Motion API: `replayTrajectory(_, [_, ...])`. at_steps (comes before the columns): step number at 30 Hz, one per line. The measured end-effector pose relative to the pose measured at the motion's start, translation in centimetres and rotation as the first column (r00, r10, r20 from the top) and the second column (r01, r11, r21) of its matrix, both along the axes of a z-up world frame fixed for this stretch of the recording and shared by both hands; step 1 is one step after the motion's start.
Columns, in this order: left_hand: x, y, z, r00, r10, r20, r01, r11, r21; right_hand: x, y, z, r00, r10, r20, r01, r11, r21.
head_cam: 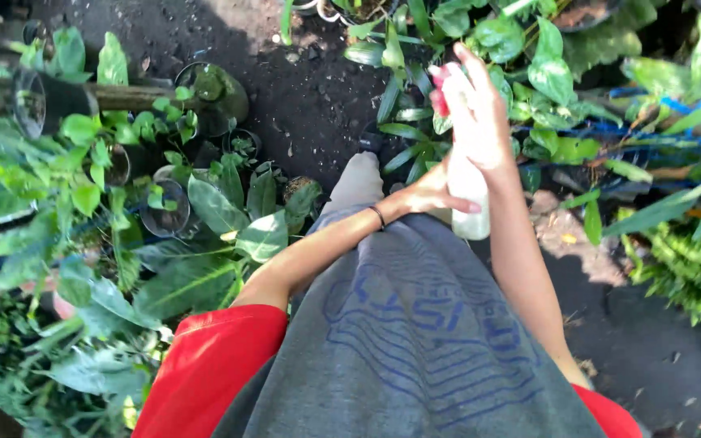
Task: The person walks through a garden area and sprays water onto various potted plants using a handheld spray bottle. They move from plant to plant, occasionally touching the leaves while spraying.
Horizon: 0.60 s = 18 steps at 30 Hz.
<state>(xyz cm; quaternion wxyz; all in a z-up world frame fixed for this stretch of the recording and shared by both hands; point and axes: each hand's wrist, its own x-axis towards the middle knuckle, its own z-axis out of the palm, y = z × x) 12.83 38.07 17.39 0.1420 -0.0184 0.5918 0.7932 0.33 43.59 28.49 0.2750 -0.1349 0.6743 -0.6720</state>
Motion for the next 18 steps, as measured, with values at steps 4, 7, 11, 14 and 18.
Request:
replayTrajectory(4, [-0.8, 1.4, 2.1, 1.0, -0.018, -0.017, 0.017, 0.999, -0.048, -0.8, 2.0, 1.0, 0.977, 0.082, -0.196, -0.072, 0.996, 0.054])
replayTrajectory(7, [-1.0, 2.3, 2.4, 0.998, -0.056, -0.016, 0.055, 0.997, -0.061, -0.8, 3.2, 1.6, 0.955, 0.064, -0.289, -0.053, 0.998, 0.045])
replayTrajectory(11, [-1.4, 3.0, 1.6, 0.992, -0.115, -0.047, 0.109, 0.989, -0.104, -0.8, 4.3, 3.1, 0.97, 0.054, -0.238, -0.072, 0.995, -0.064])
replayTrajectory(14, [-1.5, 3.6, 1.3, 0.993, -0.112, -0.047, 0.108, 0.991, -0.075, -0.8, 4.3, 3.9, 0.966, 0.084, -0.244, -0.07, 0.995, 0.066])
replayTrajectory(18, [-2.6, 3.9, 0.3, 0.989, -0.117, -0.087, 0.117, 0.993, -0.012, -2.2, 4.8, 3.2, 0.933, 0.124, -0.339, -0.134, 0.991, -0.007])
